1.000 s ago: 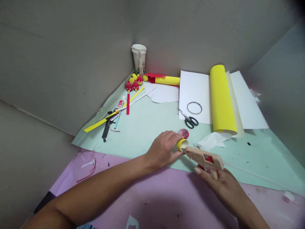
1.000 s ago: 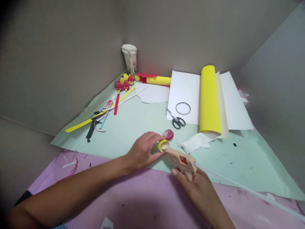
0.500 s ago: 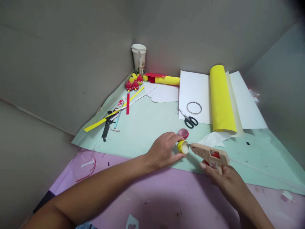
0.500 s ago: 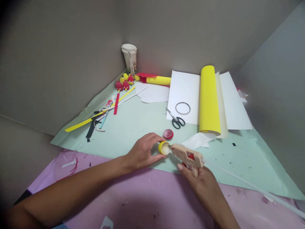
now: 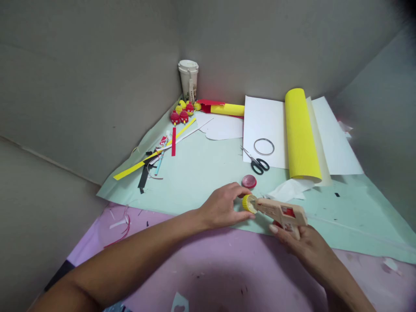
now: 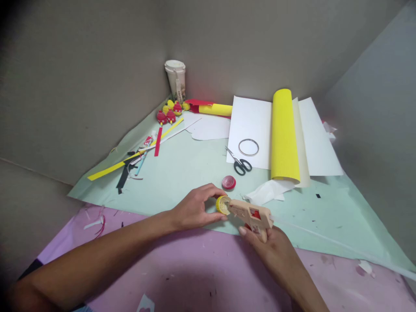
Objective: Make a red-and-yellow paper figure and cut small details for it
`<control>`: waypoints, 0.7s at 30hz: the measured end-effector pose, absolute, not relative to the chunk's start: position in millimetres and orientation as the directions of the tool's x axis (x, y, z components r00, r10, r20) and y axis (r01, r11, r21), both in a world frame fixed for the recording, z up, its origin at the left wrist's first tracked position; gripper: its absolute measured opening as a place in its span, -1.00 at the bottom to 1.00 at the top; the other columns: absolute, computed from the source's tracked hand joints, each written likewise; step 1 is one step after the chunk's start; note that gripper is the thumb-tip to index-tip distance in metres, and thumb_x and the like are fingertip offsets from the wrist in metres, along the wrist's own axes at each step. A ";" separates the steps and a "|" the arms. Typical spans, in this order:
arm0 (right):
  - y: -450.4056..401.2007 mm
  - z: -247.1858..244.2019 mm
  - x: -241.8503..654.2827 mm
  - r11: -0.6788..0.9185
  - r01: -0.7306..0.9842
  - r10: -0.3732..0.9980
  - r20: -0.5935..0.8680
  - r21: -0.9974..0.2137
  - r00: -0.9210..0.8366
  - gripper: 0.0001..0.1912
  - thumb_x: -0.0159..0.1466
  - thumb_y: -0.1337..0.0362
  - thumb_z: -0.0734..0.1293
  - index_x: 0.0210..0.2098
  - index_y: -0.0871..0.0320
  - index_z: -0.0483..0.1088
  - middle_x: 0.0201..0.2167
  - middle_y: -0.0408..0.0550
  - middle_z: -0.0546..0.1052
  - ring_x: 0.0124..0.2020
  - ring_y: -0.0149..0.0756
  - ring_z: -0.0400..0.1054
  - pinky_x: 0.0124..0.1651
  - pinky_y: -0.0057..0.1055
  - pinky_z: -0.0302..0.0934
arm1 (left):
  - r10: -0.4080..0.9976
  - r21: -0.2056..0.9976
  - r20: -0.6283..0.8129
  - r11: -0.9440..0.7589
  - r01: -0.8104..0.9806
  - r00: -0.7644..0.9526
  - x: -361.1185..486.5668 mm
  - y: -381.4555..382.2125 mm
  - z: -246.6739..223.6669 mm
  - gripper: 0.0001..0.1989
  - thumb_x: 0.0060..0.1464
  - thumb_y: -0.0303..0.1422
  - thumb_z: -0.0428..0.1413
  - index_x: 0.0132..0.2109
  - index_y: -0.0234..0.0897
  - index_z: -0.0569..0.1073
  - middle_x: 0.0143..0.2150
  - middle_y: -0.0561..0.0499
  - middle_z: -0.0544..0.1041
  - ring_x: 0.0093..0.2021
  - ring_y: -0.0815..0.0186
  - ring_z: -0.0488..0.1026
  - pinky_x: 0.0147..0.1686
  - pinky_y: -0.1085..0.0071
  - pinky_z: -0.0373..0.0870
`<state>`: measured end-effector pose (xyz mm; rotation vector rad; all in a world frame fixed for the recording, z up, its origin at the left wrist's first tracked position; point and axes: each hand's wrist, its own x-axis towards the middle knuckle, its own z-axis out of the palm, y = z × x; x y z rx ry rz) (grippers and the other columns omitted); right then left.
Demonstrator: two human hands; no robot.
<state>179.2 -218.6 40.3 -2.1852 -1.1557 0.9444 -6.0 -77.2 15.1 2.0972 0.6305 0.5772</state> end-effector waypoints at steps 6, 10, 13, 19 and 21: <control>-219.0 42.8 177.9 -0.536 0.513 0.839 -0.355 -0.671 0.412 -0.56 0.15 -0.13 0.30 -0.44 0.13 0.49 -0.61 -0.09 0.49 -0.46 -0.18 0.40 -0.41 -0.40 0.20 | 0.608 0.874 0.115 -0.437 0.210 0.786 -6.2 -76.2 17.9 -0.55 -0.08 -0.23 0.34 -0.04 -0.26 0.49 -0.11 -0.05 0.52 -0.08 0.22 0.47 -0.03 0.33 0.37; -219.2 42.9 178.4 -0.521 0.516 0.848 -0.344 -0.680 0.404 -0.57 0.15 -0.12 0.30 -0.42 0.13 0.50 -0.61 -0.09 0.49 -0.47 -0.19 0.39 -0.45 -0.41 0.17 | 0.594 0.877 0.105 -0.433 0.207 0.797 -6.4 -75.7 18.8 -0.54 -0.09 -0.23 0.34 -0.03 -0.30 0.50 -0.12 -0.06 0.53 -0.10 0.21 0.47 -0.03 0.33 0.36; -219.7 43.0 179.4 -0.524 0.513 0.846 -0.347 -0.680 0.404 -0.57 0.15 -0.13 0.30 -0.48 0.12 0.48 -0.65 -0.10 0.46 -0.50 -0.21 0.37 -0.47 -0.42 0.15 | 0.591 0.891 0.099 -0.411 0.194 0.800 -6.8 -74.9 18.8 -0.55 -0.09 -0.22 0.34 -0.04 -0.30 0.51 -0.12 -0.06 0.53 -0.11 0.22 0.46 -0.03 0.32 0.36; -219.7 42.8 182.0 -0.530 0.524 0.845 -0.363 -0.667 0.393 -0.59 0.16 -0.11 0.31 -0.48 0.12 0.48 -0.63 -0.11 0.47 -0.52 -0.25 0.33 -0.48 -0.43 0.12 | 0.553 0.888 0.086 -0.419 0.188 0.829 -7.2 -72.3 16.5 -0.54 -0.09 -0.20 0.33 -0.04 -0.29 0.50 -0.13 -0.06 0.52 -0.13 0.24 0.46 -0.06 0.35 0.36; -219.6 42.7 183.5 -0.529 0.522 0.847 -0.384 -0.669 0.367 -0.57 0.17 -0.12 0.30 -0.46 0.12 0.49 -0.63 -0.11 0.46 -0.53 -0.26 0.33 -0.49 -0.43 0.12 | 0.546 0.894 0.087 -0.412 0.177 0.833 -7.2 -71.5 15.7 -0.54 -0.08 -0.19 0.33 -0.05 -0.29 0.50 -0.13 -0.06 0.52 -0.14 0.25 0.45 -0.07 0.35 0.36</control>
